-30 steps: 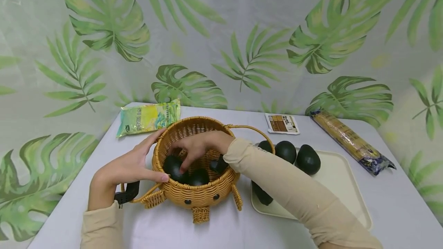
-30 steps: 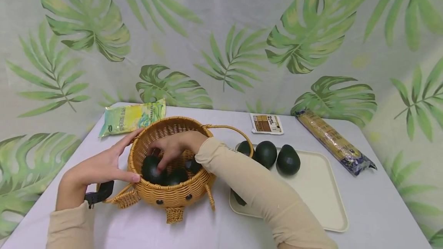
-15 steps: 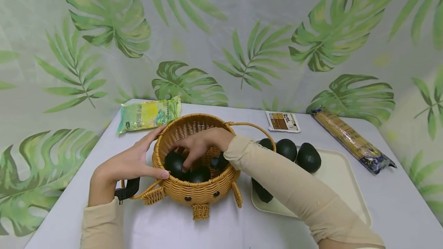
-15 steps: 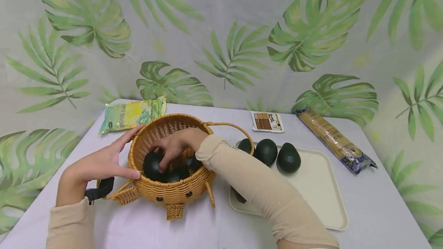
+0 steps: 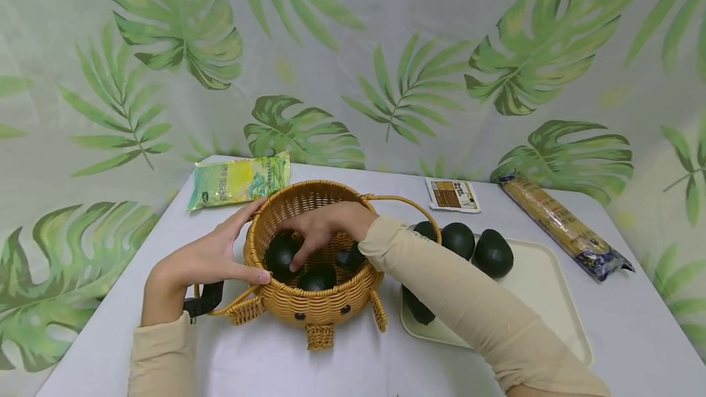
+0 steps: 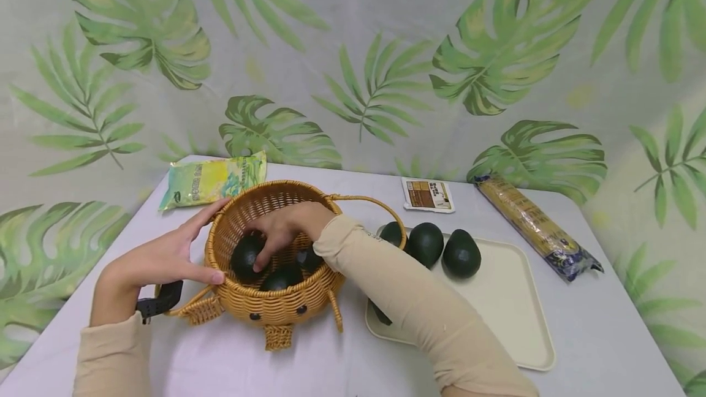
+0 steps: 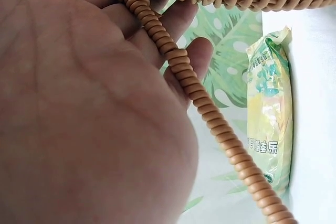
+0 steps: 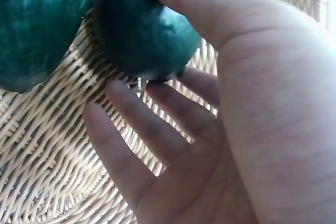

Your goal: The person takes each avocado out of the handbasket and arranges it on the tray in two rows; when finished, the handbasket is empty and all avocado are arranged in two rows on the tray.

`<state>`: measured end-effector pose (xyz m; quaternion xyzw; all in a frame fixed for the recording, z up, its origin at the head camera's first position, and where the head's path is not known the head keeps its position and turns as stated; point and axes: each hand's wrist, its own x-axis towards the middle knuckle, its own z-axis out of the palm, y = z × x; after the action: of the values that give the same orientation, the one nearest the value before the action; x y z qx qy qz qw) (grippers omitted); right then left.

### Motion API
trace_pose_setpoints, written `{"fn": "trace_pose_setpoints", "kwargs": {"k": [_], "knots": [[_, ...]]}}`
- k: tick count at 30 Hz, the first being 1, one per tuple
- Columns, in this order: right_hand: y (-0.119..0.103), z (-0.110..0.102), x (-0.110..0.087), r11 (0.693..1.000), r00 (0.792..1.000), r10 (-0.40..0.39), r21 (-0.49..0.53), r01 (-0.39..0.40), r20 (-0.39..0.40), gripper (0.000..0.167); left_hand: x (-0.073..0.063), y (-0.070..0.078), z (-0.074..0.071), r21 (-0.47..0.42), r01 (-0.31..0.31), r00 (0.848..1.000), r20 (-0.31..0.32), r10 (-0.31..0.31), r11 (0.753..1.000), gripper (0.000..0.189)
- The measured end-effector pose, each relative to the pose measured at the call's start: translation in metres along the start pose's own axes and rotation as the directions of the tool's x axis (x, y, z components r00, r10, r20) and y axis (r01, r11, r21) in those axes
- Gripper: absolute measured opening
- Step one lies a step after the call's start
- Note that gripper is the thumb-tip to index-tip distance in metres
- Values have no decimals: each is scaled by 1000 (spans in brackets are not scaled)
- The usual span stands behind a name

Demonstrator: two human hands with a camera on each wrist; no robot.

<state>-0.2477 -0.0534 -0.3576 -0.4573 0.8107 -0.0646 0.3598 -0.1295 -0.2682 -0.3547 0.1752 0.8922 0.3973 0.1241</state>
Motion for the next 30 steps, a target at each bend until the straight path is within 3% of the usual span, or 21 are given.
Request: {"fn": "trace_pose_setpoints", "kwargs": {"k": [10, 20, 30], "knots": [[1, 0, 0, 1000, 1000, -18, 22, 18, -8, 95, 0, 2, 0, 12, 9, 1000, -3, -9, 1000, 123], [3, 1, 0, 997, 998, -46, 67, 48, -33, 92, 0, 2, 2, -11, 0, 1000, -3, 0, 1000, 123], [1, 1, -2, 999, 999, 25, -26, -26, -44, 96, 0, 2, 3, -24, -17, 1000, -8, 17, 1000, 123]]}}
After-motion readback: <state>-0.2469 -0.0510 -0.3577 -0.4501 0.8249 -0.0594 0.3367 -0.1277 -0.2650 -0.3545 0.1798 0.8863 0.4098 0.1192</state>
